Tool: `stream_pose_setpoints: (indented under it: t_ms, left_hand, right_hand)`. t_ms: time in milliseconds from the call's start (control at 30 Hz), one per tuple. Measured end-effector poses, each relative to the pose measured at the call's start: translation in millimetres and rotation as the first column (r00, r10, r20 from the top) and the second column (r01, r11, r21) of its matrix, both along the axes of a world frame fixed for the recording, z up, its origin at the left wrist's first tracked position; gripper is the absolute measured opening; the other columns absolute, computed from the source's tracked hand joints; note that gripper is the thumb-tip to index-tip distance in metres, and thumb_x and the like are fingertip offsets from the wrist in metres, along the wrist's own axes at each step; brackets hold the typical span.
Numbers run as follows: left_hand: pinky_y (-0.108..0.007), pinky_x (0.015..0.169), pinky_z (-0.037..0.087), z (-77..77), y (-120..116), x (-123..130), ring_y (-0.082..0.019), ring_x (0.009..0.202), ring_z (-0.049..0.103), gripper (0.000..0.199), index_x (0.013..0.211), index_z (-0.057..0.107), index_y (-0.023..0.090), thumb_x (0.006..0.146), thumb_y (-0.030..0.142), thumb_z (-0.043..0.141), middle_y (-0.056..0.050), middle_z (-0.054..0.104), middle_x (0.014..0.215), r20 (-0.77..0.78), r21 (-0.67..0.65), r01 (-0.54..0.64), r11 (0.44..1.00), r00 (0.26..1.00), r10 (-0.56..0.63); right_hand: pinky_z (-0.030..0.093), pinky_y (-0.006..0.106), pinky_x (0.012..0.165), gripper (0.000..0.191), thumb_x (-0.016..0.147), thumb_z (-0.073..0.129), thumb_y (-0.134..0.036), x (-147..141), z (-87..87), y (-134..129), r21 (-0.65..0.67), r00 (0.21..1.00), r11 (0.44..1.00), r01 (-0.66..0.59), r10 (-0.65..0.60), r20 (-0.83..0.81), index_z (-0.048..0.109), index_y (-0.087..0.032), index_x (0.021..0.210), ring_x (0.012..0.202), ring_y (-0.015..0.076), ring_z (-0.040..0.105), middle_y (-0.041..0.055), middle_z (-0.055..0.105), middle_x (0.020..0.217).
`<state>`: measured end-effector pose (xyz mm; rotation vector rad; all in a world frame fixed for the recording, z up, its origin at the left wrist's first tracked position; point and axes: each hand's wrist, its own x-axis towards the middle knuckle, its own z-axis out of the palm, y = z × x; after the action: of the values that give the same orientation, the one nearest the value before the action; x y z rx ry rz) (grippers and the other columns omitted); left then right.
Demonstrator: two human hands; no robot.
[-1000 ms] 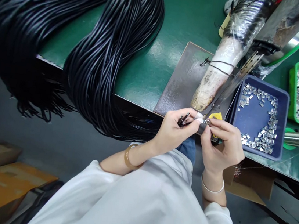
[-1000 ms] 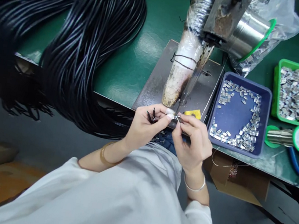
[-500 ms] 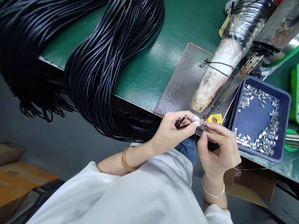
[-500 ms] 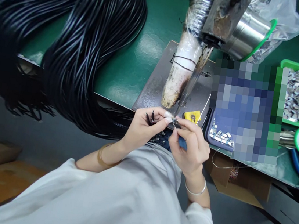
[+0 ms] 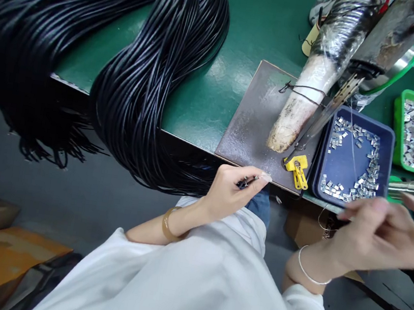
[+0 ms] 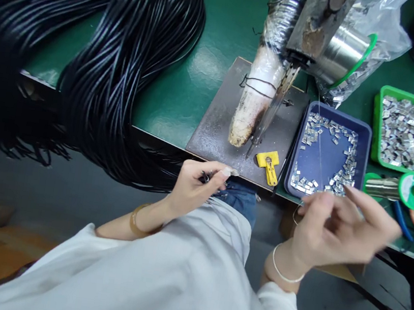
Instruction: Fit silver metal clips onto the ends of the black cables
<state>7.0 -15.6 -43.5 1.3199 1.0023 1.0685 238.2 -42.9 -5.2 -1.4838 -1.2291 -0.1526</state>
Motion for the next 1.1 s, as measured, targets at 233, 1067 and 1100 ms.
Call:
stream_pose_setpoints:
  t_ms: [233, 1067, 1100]
  left_hand:
    - [-0.020, 0.046, 0.034, 16.8, 26, -12, -0.006, 0.047, 0.041, 0.021, 0.085, 0.062, 0.016, 0.079, 0.032, 0.074, 0.005, 0.049, 0.059, 0.645, -0.320, 0.285, 0.904, 0.764, -0.012]
    - [-0.015, 0.056, 0.046, 25.3, 23, 14, -0.005, 0.055, 0.054, 0.014, 0.073, 0.063, 0.012, 0.081, 0.018, 0.072, 0.002, 0.060, 0.061, 0.360, -0.165, 0.224, 0.961, 0.920, -0.153]
    - [-0.016, 0.057, 0.046, 24.2, 23, 15, -0.006, 0.057, 0.055, 0.013, 0.074, 0.064, 0.012, 0.081, 0.019, 0.073, 0.002, 0.061, 0.063, 0.341, -0.148, 0.213, 0.966, 0.928, -0.152]
  right_hand:
    - [0.045, 0.026, 0.059, 0.018, 0.080, 0.075, -0.032, 46, -8.7, 61, -0.500, 0.906, 0.866, -0.005, 0.216, 0.365, 0.063, -0.019, 0.074, 0.054, 0.0088, 0.060, 0.0017, 0.069, 0.071]
    - [0.063, 0.033, 0.072, 0.008, 0.083, 0.074, -0.015, -64, 4.3, 5, -0.130, 0.944, 0.939, -0.318, 0.300, -0.137, 0.069, -0.021, 0.085, 0.084, 0.0170, 0.072, 0.0028, 0.072, 0.091]
    - [0.063, 0.033, 0.072, 0.006, 0.084, 0.073, -0.016, -65, 1.0, 6, -0.160, 0.930, 0.920, -0.357, 0.334, -0.154, 0.071, -0.022, 0.085, 0.085, 0.0169, 0.071, 0.0029, 0.072, 0.092]
